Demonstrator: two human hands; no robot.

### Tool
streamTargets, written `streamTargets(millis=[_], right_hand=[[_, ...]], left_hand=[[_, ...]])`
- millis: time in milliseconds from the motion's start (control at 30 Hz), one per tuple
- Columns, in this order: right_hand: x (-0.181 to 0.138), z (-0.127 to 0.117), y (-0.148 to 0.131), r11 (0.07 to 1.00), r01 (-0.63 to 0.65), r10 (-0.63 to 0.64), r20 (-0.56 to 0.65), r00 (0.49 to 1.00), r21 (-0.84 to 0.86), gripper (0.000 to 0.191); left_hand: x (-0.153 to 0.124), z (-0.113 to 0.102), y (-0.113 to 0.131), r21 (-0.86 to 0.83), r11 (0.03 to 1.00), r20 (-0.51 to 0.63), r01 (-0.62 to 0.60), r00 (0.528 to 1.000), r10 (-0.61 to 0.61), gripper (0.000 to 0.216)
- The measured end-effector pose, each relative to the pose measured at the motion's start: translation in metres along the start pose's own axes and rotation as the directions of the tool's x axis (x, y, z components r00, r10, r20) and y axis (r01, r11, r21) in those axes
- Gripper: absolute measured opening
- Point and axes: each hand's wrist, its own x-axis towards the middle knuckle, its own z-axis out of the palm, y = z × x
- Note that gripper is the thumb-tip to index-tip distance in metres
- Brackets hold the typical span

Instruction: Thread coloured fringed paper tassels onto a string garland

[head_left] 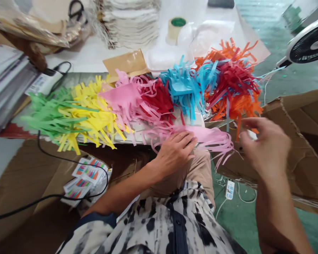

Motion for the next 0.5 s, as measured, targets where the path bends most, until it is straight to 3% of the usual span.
streamTargets(millis=[67,100,167,233,300,400,500], right_hand=[[-0.009,-0.011,-0.001,0.999,0.046,-0.040,-0.212,0.976,0.024,0.029],[-0.016,-0.012,-0.007,0.986,0.144,-0.123,-0.221,0.968,0.080,0.030],[-0.032,-0.005,-0.023,0.901,0.385,-0.377,-0.080,0.923,0.200,0.030],[-0.046,0.010,-0.037,0.835,0.526,-0.539,0.050,0.841,0.162,0.028],[-0.053,0.025,-0.041,0.826,0.550,-0.561,0.091,0.823,0.124,0.028],[-0.054,0.037,-0.035,0.842,0.515,-0.531,0.076,0.844,0.161,0.025],[-0.049,0.037,-0.028,0.850,0.492,-0.512,0.075,0.856,0.187,0.021]], left_hand=[[0.001,-0.001,0.000,0.001,1.000,-0.017,-0.005,1.000,0.005,0.048],[0.001,0.000,0.000,0.004,1.000,-0.027,-0.006,1.000,0.006,0.047],[0.002,0.000,0.000,0.011,1.000,-0.037,-0.011,0.999,0.011,0.045],[0.003,0.001,-0.003,0.010,0.999,-0.035,-0.039,0.999,0.039,0.044],[0.001,-0.001,-0.013,-0.005,0.995,-0.039,-0.103,0.994,0.103,0.042],[-0.009,-0.011,-0.038,-0.032,0.984,-0.065,-0.173,0.983,0.170,0.033],[-0.024,-0.035,-0.069,-0.037,0.994,-0.090,-0.104,0.991,0.100,0.023]])
